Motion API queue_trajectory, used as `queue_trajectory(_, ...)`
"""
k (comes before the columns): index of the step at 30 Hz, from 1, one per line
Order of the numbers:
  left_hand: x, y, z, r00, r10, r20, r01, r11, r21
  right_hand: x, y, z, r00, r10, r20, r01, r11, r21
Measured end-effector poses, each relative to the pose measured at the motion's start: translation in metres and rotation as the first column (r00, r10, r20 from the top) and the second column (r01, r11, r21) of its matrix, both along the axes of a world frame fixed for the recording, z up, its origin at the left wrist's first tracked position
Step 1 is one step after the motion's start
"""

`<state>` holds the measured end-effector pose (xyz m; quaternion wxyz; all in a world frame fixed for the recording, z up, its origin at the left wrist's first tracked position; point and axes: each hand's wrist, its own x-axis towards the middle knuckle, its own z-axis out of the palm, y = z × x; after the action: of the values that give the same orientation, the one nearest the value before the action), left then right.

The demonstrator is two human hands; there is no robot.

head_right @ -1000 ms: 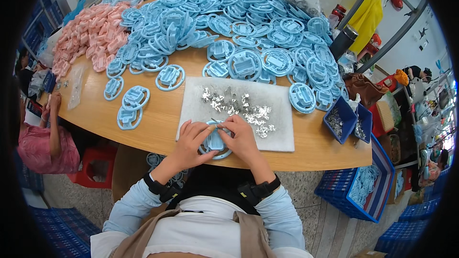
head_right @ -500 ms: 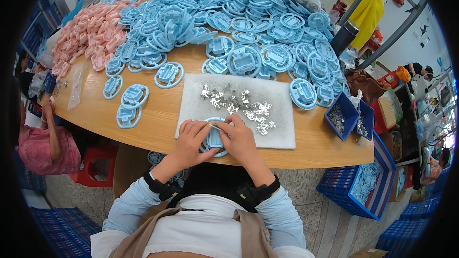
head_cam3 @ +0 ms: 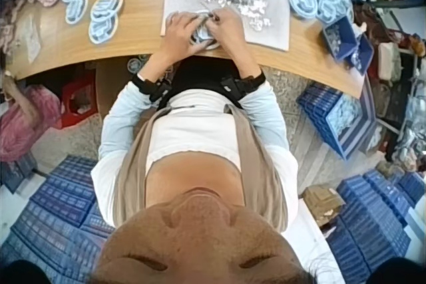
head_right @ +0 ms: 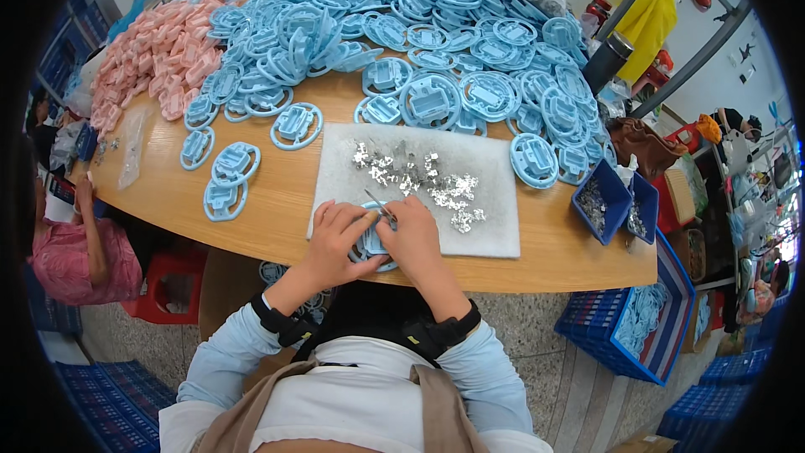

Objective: Sort metal clips and fit them into circular blue plastic components as part of an assembly process.

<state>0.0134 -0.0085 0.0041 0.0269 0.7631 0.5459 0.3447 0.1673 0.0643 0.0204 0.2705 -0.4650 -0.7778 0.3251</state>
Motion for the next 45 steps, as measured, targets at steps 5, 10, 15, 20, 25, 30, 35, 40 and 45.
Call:
queue_trajectory(5, 0.003, 0.007, 0.011, 0.996, 0.071, 0.046, -0.07, 0.997, -0.026, 0.005, -0.008, 0.002, 0.997, -0.053, 0.057, 0.045, 0.99, 0.136)
queue_trajectory(10, 0.001, 0.007, 0.008, 0.997, 0.072, 0.023, -0.07, 0.994, -0.079, 0.016, -0.033, 0.011, 0.965, -0.119, 0.236, 0.06, 0.968, 0.243)
queue_trajectory(15, 0.004, 0.007, 0.005, 0.995, 0.091, 0.033, -0.088, 0.991, -0.099, 0.021, -0.051, -0.004, 0.92, -0.099, 0.38, -0.048, 0.932, 0.358)
queue_trajectory(20, 0.003, 0.008, 0.002, 0.996, 0.077, 0.034, -0.074, 0.992, -0.104, 0.014, -0.052, -0.005, 0.909, -0.135, 0.395, -0.068, 0.886, 0.459)
queue_trajectory(25, 0.002, 0.009, 0.001, 0.995, 0.067, 0.069, -0.062, 0.996, -0.069, 0.015, -0.044, 0.01, 0.973, -0.128, 0.193, 0.057, 0.94, 0.335)
queue_trajectory(30, 0.009, -0.002, 0.02, 0.991, 0.01, 0.135, -0.002, 0.998, -0.064, 0.021, -0.022, 0.023, 0.993, -0.073, -0.091, 0.085, 0.988, 0.132)
queue_trajectory(35, 0.011, -0.013, 0.031, 0.987, -0.022, 0.158, 0.026, 0.999, -0.019, 0.021, -0.017, 0.029, 0.977, -0.002, -0.215, -0.015, 0.997, -0.074)
queue_trajectory(40, 0.021, -0.032, 0.04, 0.739, 0.061, 0.671, 0.067, 0.984, -0.163, 0.024, -0.025, 0.022, 0.932, -0.035, -0.362, -0.121, 0.909, -0.4)
queue_trajectory(45, 0.013, -0.052, 0.025, 0.029, 0.525, 0.851, 0.43, 0.762, -0.484, 0.011, -0.046, 0.011, 0.842, -0.022, -0.54, -0.105, 0.973, -0.204)
